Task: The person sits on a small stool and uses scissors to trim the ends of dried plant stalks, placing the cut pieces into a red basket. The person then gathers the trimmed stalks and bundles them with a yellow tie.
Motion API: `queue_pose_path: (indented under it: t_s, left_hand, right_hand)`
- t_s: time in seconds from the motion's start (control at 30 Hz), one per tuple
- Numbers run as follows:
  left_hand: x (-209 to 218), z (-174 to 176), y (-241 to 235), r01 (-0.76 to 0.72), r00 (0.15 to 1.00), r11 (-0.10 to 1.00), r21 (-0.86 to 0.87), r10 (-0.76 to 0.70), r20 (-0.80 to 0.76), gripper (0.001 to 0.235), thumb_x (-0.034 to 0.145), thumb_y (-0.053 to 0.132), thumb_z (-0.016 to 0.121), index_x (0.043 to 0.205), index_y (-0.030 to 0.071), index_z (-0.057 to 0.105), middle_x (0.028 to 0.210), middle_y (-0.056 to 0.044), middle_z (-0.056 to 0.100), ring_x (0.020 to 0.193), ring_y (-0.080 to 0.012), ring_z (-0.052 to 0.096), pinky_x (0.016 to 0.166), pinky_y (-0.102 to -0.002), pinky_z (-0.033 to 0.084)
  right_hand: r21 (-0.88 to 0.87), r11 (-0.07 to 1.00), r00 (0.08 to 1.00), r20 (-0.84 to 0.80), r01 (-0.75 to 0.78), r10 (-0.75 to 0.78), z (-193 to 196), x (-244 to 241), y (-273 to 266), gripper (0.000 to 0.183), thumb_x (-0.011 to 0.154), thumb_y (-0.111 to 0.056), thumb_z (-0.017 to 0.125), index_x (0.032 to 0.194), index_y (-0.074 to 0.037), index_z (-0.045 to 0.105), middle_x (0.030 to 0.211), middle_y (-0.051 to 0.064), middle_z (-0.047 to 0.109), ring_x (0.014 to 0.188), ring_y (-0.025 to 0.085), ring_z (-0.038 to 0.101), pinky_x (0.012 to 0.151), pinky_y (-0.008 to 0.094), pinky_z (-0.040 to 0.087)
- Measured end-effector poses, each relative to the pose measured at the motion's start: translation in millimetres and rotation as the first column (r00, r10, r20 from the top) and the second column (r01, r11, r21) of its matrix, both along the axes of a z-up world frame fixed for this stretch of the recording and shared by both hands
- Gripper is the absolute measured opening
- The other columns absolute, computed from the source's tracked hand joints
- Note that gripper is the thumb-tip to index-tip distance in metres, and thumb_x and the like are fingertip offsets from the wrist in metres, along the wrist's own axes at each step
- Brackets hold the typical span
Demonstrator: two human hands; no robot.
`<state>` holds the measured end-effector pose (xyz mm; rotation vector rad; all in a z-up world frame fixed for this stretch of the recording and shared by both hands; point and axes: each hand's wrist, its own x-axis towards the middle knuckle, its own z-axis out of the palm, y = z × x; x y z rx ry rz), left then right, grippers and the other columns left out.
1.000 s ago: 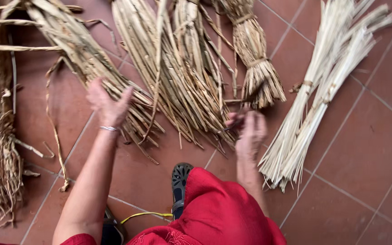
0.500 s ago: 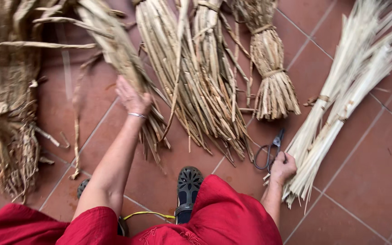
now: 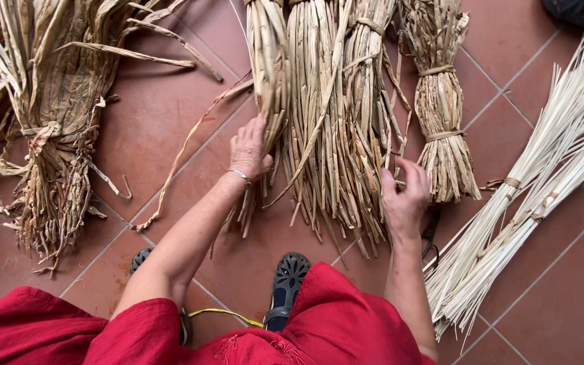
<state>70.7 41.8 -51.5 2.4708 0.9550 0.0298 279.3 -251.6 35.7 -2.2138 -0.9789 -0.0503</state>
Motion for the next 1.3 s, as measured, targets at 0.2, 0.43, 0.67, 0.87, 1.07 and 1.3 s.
queue_pose_path:
  t_s: [0.2, 0.43, 0.67, 0.87, 1.07, 1.3]
  left_hand:
    - [-52.8, 10.6, 40.2, -0.102, 0.995, 0.987, 0.125, 0.104, -0.011, 0.101, 0.081, 0.070, 0.076, 0.152, 0.008, 0.038, 0.152, -0.018, 0.043, 0.143, -0.0356, 0.037, 0.114, -0.058, 0.030]
    - [-39.8, -24.3, 89.0, -0.379, 0.925, 0.925, 0.038, 0.379, 0.008, 0.093, 0.085, 0.071, 0.071, 0.145, 0.005, 0.045, 0.144, -0.020, 0.046, 0.137, -0.0378, 0.035, 0.106, -0.072, 0.013]
    - [25.9, -59.0, 132.2, -0.437, 0.859, 0.888, -0.141, 0.459, 0.227, 0.035, 0.101, 0.037, 0.055, 0.128, 0.019, 0.069, 0.129, -0.011, 0.068, 0.125, -0.0323, 0.058, 0.107, -0.052, 0.043]
    - [65.9, -59.7, 150.7, -0.533, 0.837, 0.824, -0.191, 0.546, 0.017, 0.018, 0.086, 0.032, 0.070, 0.099, 0.025, 0.080, 0.098, -0.006, 0.078, 0.094, -0.0275, 0.071, 0.089, -0.047, 0.049]
    - [29.2, -67.6, 154.6, -0.597, 0.679, 0.691, -0.407, 0.706, 0.202, 0.019, 0.085, 0.029, 0.076, 0.098, 0.016, 0.082, 0.088, -0.002, 0.079, 0.080, -0.0153, 0.073, 0.074, -0.032, 0.057]
    - [-15.2, 26.8, 105.2, -0.250, 0.460, 0.439, -0.863, 0.838, 0.293, 0.009, 0.097, 0.017, 0.071, 0.102, 0.009, 0.072, 0.078, 0.000, 0.068, 0.062, -0.0084, 0.056, 0.051, -0.024, 0.045]
  right_hand:
    - [-0.230, 0.972, 0.998, -0.050, -0.058, 0.048, -6.9, 15.9, 70.0, 0.059, 0.088, -0.036, 0.083, 0.136, -0.008, 0.064, 0.149, 0.017, 0.053, 0.144, 0.037, 0.039, 0.116, 0.057, 0.043]
    - [-0.359, 0.933, 0.956, -0.264, 0.023, -0.125, -60.1, 17.0, 89.2, 0.131, 0.065, -0.059, 0.091, 0.161, -0.007, 0.018, 0.163, 0.031, 0.009, 0.146, 0.054, 0.010, 0.113, 0.072, 0.013]
    - [-0.296, 0.951, 0.983, -0.132, 0.085, -0.129, -78.4, 37.5, 66.1, 0.099, 0.080, -0.042, 0.088, 0.157, -0.005, 0.039, 0.158, 0.021, 0.040, 0.144, 0.040, 0.042, 0.123, 0.062, 0.030]
    - [-0.239, 0.970, 0.949, -0.294, 0.042, -0.114, -67.6, 18.3, 63.5, 0.094, 0.078, -0.036, 0.088, 0.154, -0.002, 0.044, 0.157, 0.022, 0.041, 0.144, 0.040, 0.042, 0.115, 0.057, 0.041]
    - [-0.223, 0.975, 0.962, -0.272, -0.021, -0.041, -92.0, -2.4, 69.9, 0.104, 0.075, -0.040, 0.089, 0.154, 0.004, 0.037, 0.155, 0.027, 0.038, 0.140, 0.042, 0.043, 0.114, 0.056, 0.043]
    - [-0.476, 0.879, 0.987, -0.130, 0.022, -0.095, -54.6, -10.1, 80.3, 0.105, 0.069, -0.046, 0.094, 0.149, 0.000, 0.044, 0.151, 0.020, 0.039, 0.137, 0.042, 0.035, 0.108, 0.061, 0.027]
